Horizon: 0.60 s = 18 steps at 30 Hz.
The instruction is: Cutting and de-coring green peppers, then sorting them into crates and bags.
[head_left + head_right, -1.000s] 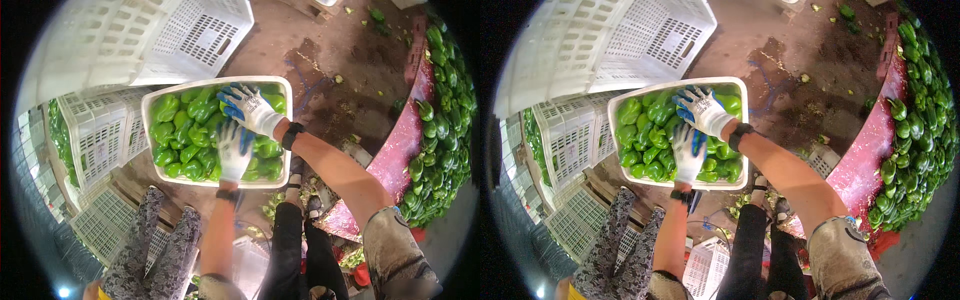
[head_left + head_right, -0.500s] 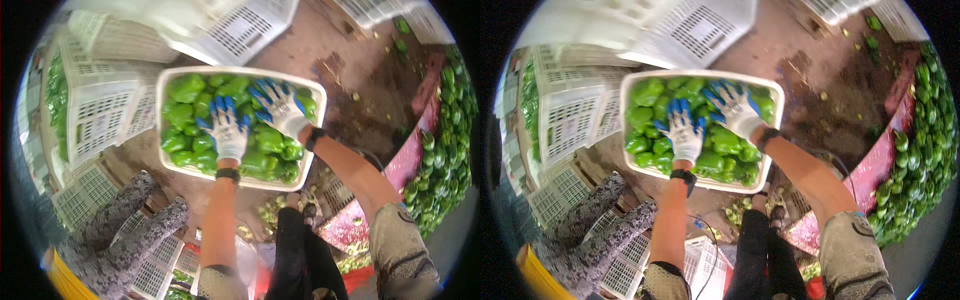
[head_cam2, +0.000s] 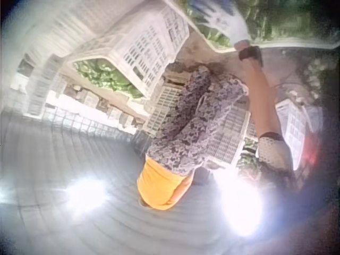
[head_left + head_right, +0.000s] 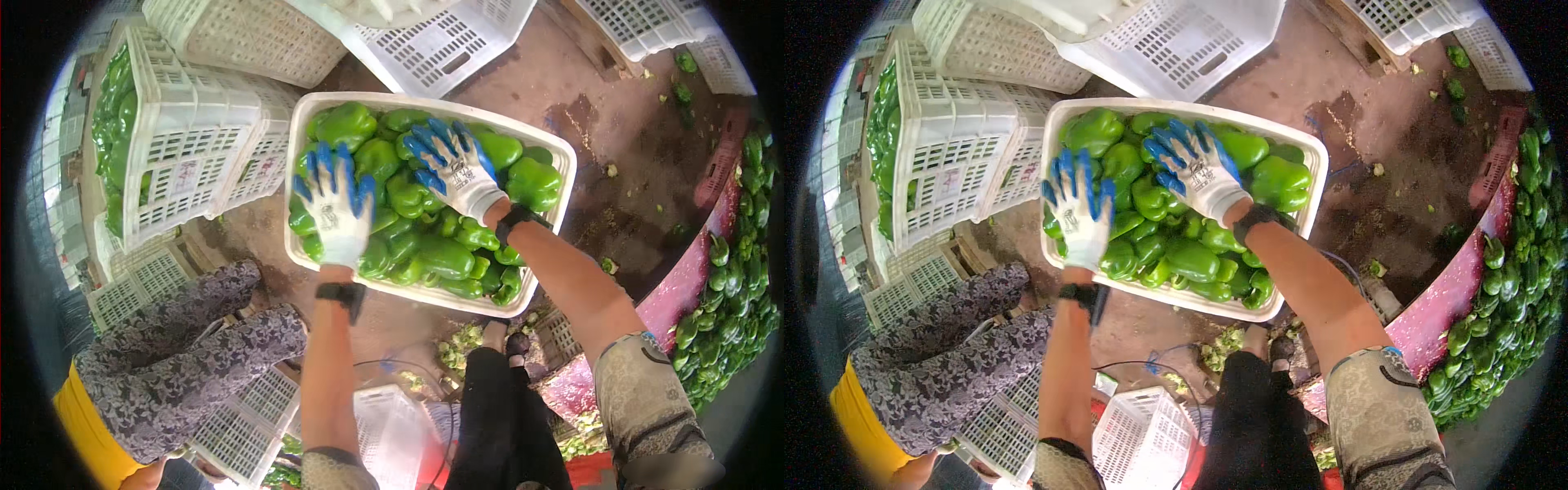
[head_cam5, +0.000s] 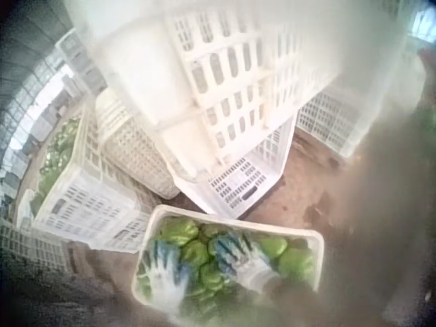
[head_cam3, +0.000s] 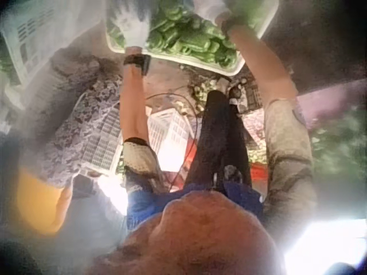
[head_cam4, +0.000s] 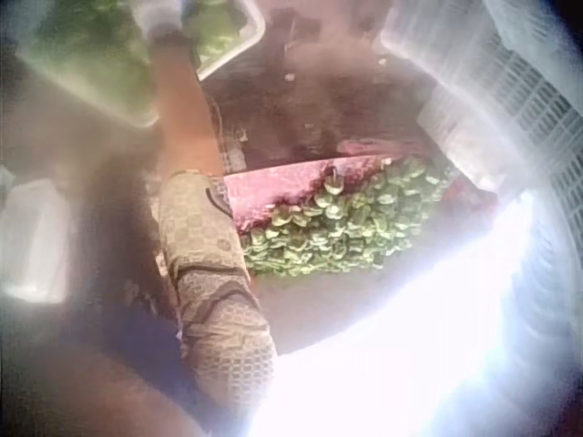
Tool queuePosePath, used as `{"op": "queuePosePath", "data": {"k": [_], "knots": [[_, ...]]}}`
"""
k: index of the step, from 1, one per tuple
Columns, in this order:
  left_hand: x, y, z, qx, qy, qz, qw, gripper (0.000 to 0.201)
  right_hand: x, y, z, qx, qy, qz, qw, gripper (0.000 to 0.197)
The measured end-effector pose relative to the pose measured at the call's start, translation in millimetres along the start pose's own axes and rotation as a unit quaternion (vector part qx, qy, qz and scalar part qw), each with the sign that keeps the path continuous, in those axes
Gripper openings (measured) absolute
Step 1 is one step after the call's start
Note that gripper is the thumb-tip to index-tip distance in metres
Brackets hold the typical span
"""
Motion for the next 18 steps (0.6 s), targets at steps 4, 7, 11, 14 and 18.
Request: {"op": "queuePosePath", "data": {"k": [4,7,11,14,18], "knots": [[-5,-44,-37,-0.066,-0.032,0.029,0.997,0.063,-13,-17,-10,0.043,-0.053,-0.012,0.998,0.063],[-11,-46,-60,-0.095,-0.045,0.051,0.993,0.058,-16,-8,-7,0.042,-0.037,-0.009,0.998,0.062],[-13,-45,-72,-0.120,-0.050,0.051,0.990,0.059,-12,-9,5,-0.037,0.028,0.011,0.999,0.061],[-14,-35,-76,-0.096,-0.093,0.051,0.990,0.063,-8,-4,8,0.005,0.007,0.000,1.000,0.061],[-2,-58,-78,-0.089,-0.113,0.049,0.988,0.065,15,-57,27,-0.028,-0.006,-0.085,0.996,0.073]]}}
Point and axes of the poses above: each hand's wrist, its own x-axis away from the middle knuckle, its own z-axis out of the back of the hand, y = z × x, the point moved 10 cm from there along -x, towards the middle knuckle, and after that the axes turned 3 degrees about -y, right-handed, at the moved point
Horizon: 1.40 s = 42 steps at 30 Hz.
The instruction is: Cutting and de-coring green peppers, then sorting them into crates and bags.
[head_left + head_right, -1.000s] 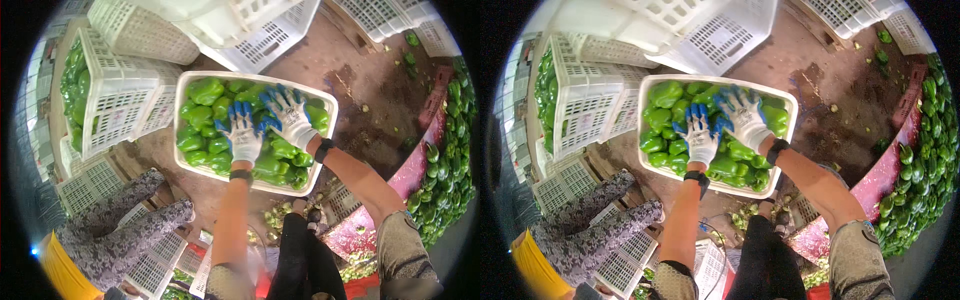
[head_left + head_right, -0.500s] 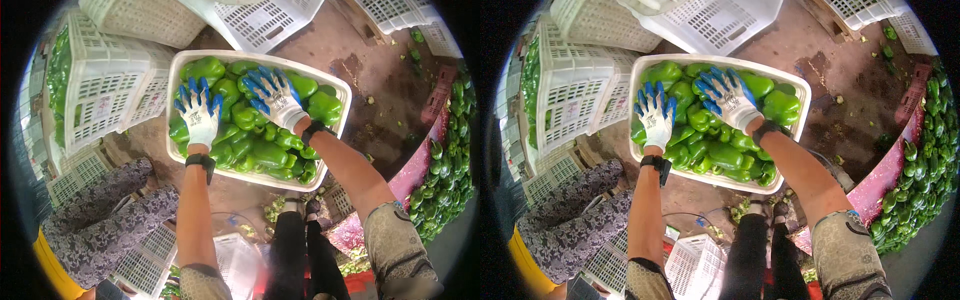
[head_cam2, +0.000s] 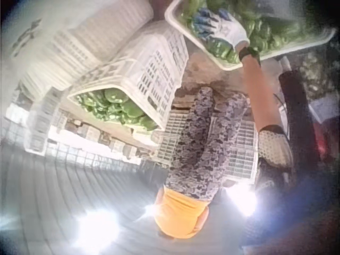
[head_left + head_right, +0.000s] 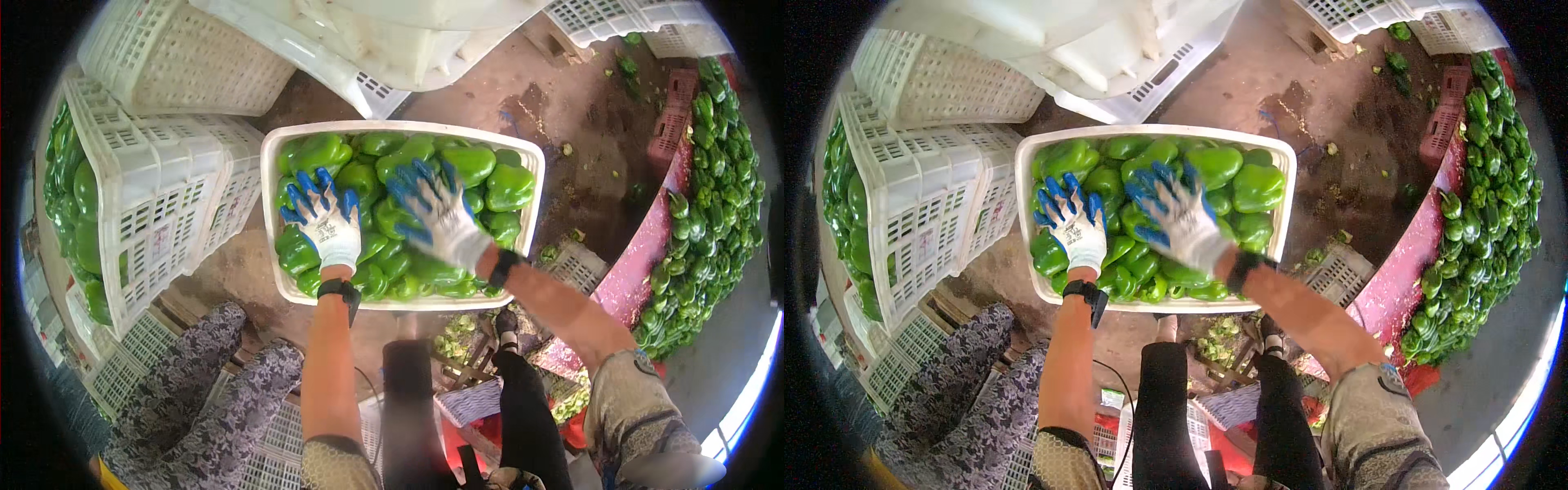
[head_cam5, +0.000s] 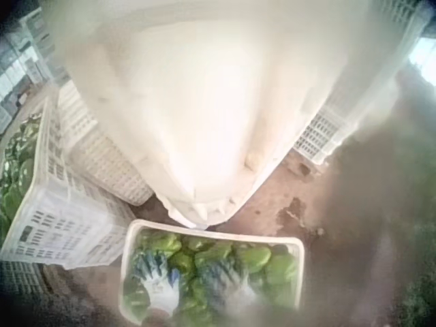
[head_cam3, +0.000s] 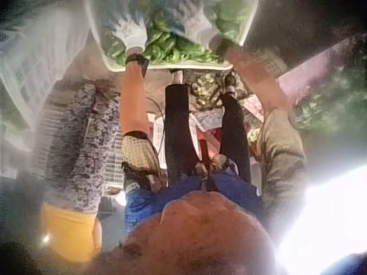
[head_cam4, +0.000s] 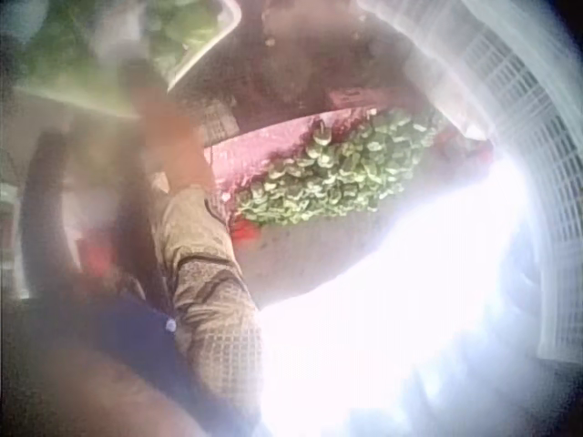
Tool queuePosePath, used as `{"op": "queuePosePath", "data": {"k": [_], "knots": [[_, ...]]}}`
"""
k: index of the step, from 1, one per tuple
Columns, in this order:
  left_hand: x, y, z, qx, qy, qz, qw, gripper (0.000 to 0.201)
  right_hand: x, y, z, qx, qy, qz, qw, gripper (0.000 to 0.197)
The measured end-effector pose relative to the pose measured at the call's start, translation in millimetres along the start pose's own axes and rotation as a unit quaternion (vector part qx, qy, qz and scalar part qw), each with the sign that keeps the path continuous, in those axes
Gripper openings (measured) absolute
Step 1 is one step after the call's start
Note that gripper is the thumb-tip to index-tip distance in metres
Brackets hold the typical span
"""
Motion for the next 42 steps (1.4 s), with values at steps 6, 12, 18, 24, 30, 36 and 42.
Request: {"op": "queuePosePath", "data": {"k": [6,12,18,24,30,36,42], "knots": [[-12,12,33,0.018,0.033,-0.004,0.999,0.065,31,-21,-36,-0.097,0.023,0.048,0.994,0.059],[22,4,68,0.095,0.020,-0.083,0.992,0.070,37,-1,-56,-0.060,-0.035,0.024,0.997,0.058],[75,-48,7,-0.044,0.004,0.059,0.997,0.067,62,-17,-11,-0.060,-0.074,0.062,0.994,0.061],[47,-15,7,-0.013,0.066,0.039,0.997,0.063,64,56,-39,0.053,-0.098,0.007,0.994,0.076],[68,-76,-5,-0.016,0.012,0.021,1.000,0.062,82,25,-34,-0.002,-0.227,-0.014,0.974,0.077],[28,-91,70,0.224,0.101,0.118,0.962,0.050,192,203,3,-0.178,0.202,-0.360,0.893,0.047],[11,-192,-72,0.400,-0.137,0.292,0.858,0.069,188,186,-114,-0.473,0.042,-0.441,0.762,0.053]]}}
Point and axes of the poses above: each hand's wrist, its own x-axis away from the middle knuckle, its own z-axis out of the back of the hand, y = z × x, the point moved 10 cm from there along -x, towards the middle knuckle, and after that the axes turned 3 degrees about -y, right-handed, at the moved point
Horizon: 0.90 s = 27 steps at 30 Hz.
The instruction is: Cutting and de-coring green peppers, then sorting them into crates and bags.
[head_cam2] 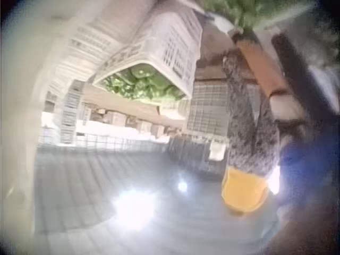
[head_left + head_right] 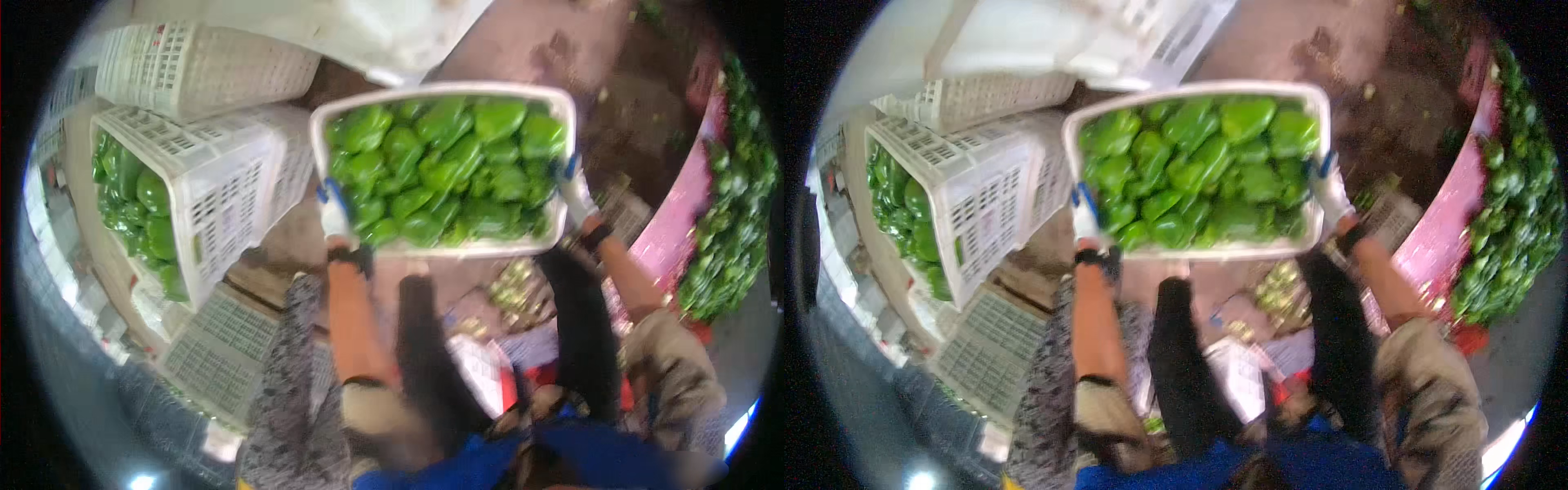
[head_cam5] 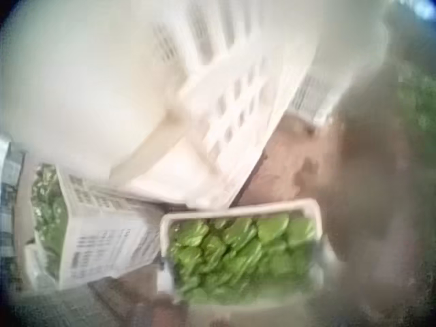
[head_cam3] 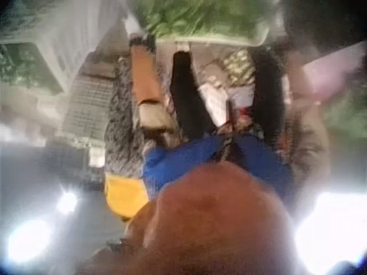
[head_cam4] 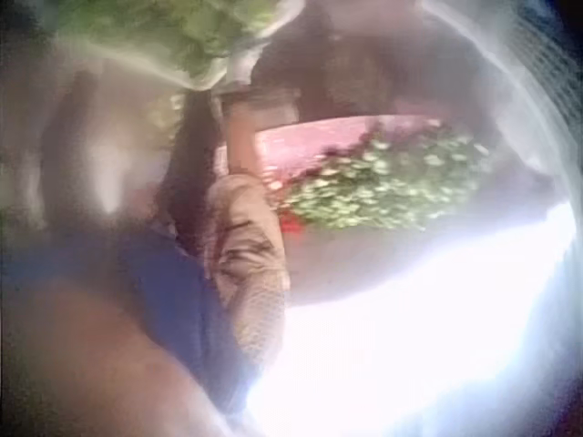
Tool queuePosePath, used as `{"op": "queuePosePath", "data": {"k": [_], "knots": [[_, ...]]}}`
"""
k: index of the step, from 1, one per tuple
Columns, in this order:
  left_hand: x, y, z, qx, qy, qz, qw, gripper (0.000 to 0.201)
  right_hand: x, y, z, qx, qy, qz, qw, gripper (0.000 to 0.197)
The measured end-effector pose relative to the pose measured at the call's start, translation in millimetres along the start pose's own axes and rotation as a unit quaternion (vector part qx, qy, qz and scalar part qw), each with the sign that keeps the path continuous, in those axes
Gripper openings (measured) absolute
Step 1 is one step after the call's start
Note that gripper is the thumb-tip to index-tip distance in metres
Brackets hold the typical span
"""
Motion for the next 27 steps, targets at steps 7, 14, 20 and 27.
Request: {"op": "queuePosePath", "data": {"k": [7,14,20,27], "knots": [[1,32,-55,0.196,-0.050,-0.031,0.979,0.051,-24,32,50,0.095,0.127,0.090,0.983,0.062],[0,38,-46,0.159,-0.103,-0.018,0.982,0.053,-19,28,48,0.101,0.124,0.039,0.986,0.042],[-7,44,-55,0.166,-0.119,0.021,0.979,0.055,-48,52,59,-0.035,0.090,0.037,0.995,0.024],[-12,10,-13,0.096,-0.049,-0.015,0.994,0.045,-35,74,11,-0.230,0.027,-0.036,0.972,0.019]]}}
Point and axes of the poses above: each hand's wrist, its own x-axis away from the middle knuckle, its own z-axis out of the back of the hand, y = z × x, the point moved 10 cm from there along -x, towards the middle knuckle, and after that the axes turned 3 degrees about -y, right-handed, at the moved point
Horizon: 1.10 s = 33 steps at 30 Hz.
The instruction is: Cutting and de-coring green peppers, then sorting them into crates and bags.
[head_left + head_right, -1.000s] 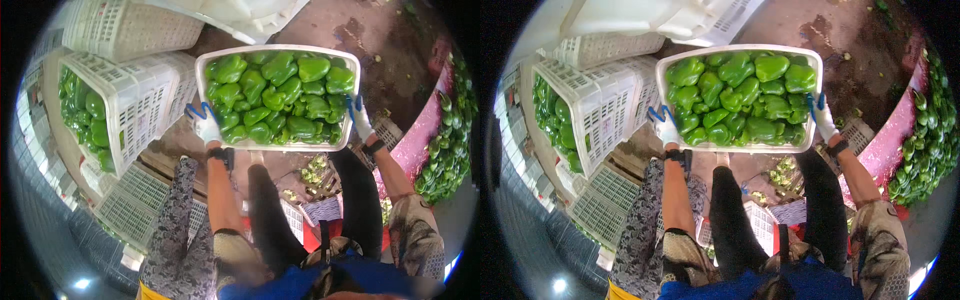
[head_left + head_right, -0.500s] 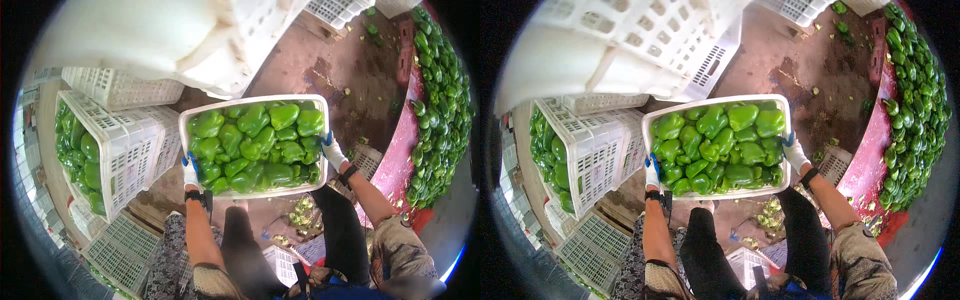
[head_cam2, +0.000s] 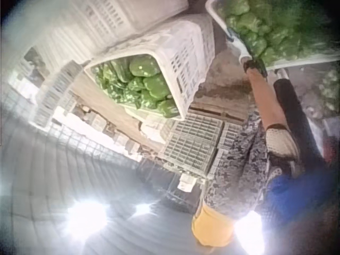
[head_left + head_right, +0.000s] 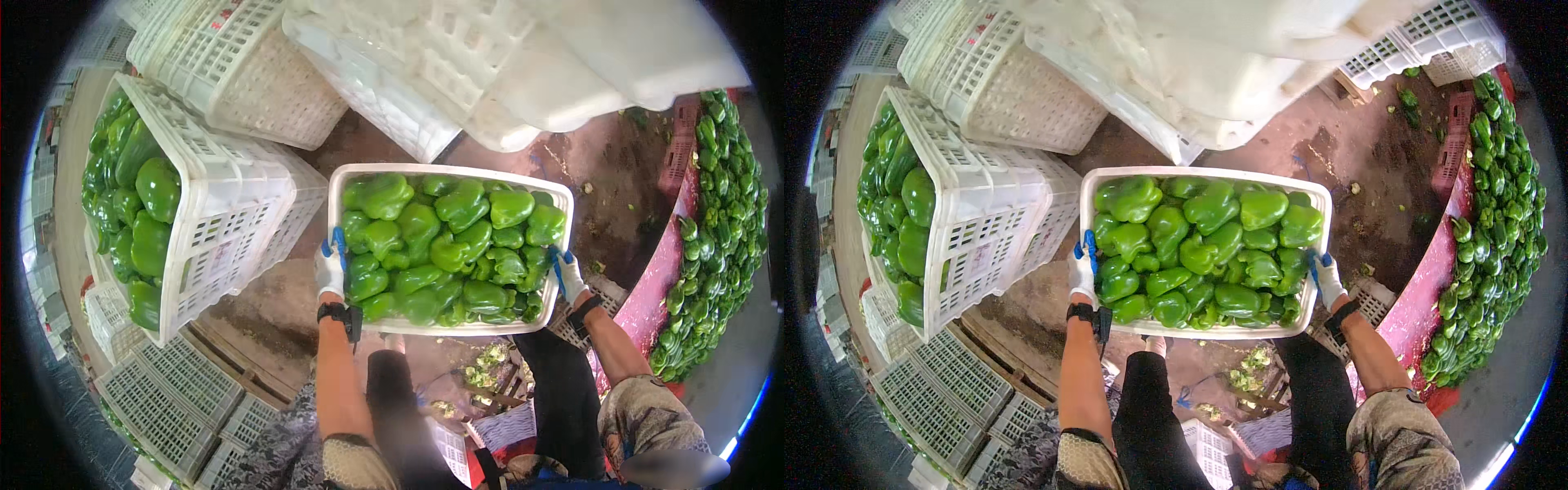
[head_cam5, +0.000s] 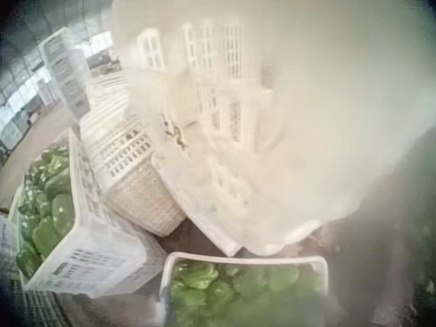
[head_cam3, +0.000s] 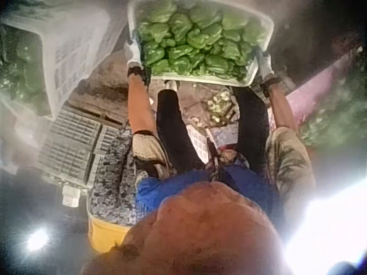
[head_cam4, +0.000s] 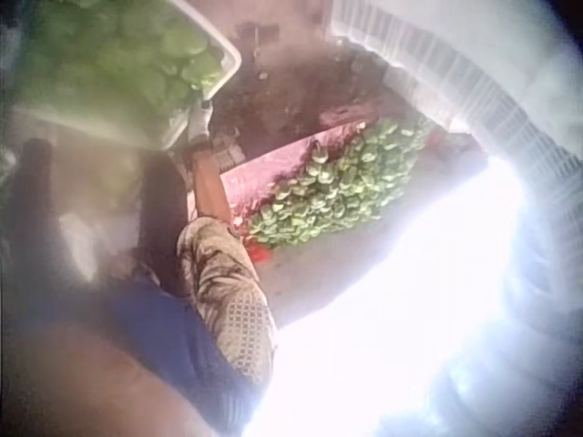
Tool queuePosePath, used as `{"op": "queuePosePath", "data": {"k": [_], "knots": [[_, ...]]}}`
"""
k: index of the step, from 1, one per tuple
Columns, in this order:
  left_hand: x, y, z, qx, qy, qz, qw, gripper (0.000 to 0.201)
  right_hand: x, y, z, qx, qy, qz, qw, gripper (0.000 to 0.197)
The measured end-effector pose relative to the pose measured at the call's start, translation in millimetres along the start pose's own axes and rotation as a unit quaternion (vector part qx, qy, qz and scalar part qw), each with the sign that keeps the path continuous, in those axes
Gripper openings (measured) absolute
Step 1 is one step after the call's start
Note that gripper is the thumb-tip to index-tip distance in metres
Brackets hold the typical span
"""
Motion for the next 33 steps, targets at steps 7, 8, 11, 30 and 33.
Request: {"op": "queuePosePath", "data": {"k": [7,8,11,30,33], "knots": [[-4,34,-24,-0.014,-0.012,-0.055,0.998,0.047,34,-16,24,-0.058,0.013,-0.049,0.997,0.019],[-6,28,-15,0.006,0.000,-0.047,0.999,0.046,53,-26,1,-0.120,-0.028,-0.056,0.991,0.015],[-7,5,-9,0.117,-0.046,0.025,0.992,0.049,94,-6,-25,-0.302,-0.108,-0.083,0.943,0.032],[279,50,134,0.200,-0.066,0.036,0.977,0.016,275,-174,71,-0.110,0.018,-0.075,0.991,0.027],[326,92,179,0.170,-0.059,0.030,0.983,0.011,316,-232,42,-0.060,-0.025,-0.065,0.996,0.026]]}}
Point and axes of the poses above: each hand's wrist, its own x-axis away from the middle knuckle, its own z-axis out of the back of the hand, y = z × x, the point moved 10 cm from there along -x, towards the middle knuckle, and after that the axes turned 3 degrees about -y, right-handed, at the moved point
